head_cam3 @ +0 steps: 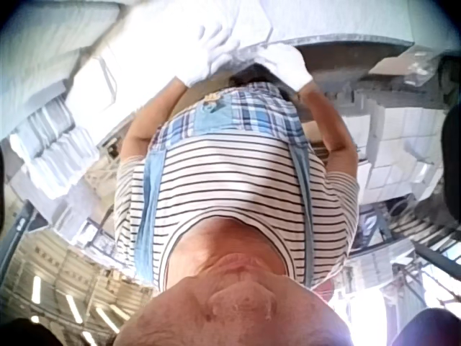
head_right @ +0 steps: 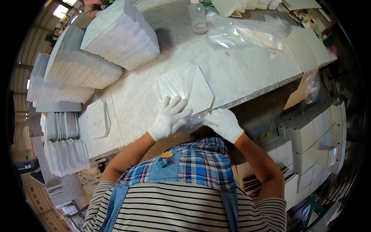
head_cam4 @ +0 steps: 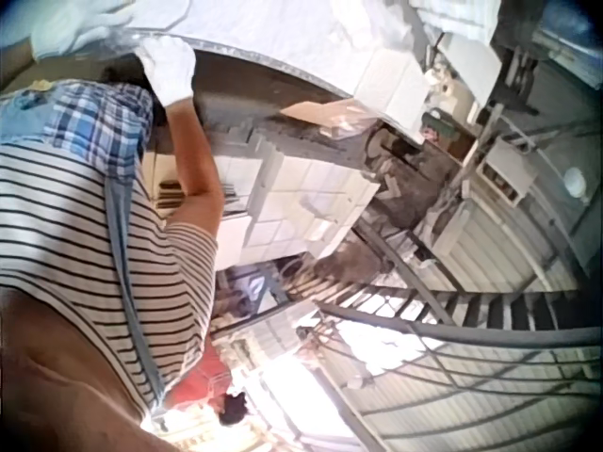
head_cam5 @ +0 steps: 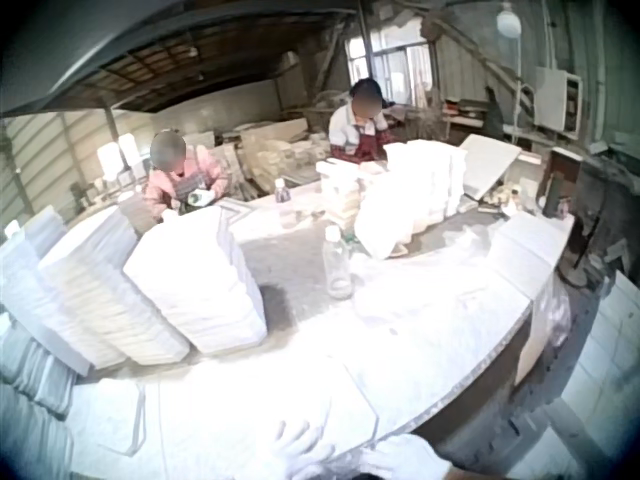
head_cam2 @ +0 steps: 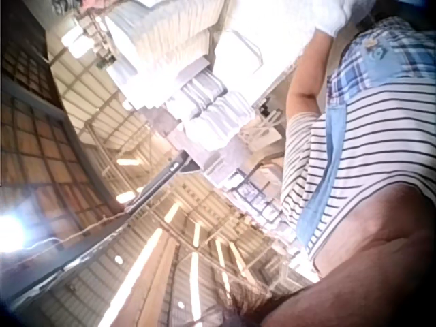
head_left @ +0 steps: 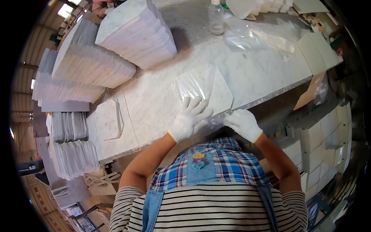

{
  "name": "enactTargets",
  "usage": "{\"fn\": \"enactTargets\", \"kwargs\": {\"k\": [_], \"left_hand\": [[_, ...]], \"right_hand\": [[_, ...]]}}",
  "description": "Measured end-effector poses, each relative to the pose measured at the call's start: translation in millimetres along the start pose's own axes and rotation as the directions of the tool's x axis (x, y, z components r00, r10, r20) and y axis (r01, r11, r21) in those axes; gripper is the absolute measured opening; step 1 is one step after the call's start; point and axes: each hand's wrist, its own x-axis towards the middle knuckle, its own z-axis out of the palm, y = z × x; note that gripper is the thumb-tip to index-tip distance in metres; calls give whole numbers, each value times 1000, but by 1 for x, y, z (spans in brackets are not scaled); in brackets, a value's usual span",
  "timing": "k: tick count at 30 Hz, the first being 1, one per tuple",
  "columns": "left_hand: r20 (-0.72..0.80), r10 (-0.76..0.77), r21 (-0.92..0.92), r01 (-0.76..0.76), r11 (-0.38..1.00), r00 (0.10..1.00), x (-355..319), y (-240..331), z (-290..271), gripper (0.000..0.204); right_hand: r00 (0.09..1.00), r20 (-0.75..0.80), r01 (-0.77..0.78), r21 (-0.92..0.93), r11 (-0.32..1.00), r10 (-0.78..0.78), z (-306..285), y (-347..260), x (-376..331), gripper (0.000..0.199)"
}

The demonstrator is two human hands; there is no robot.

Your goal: The person repeatedly picks white square tiles from a stack, places each tile into a clear plastic bag, folds the bag closed, and sets the packaged tile into a cardboard box. The process is repeated continuously throughout the clip.

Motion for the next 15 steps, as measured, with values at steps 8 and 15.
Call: {"fn": "enactTargets", "kwargs": {"k": [8,15], "left_hand": [[-10,-278,-309,261,914,960,-21,-7,43,22],[-191,-580,-404,475,782,792,3,8,33,8]], "right_hand": [[908,-46,-315,579,752,416,-26,7,19,14],[886,-47,-295,710,640,461,-15,22,89,20]]}}
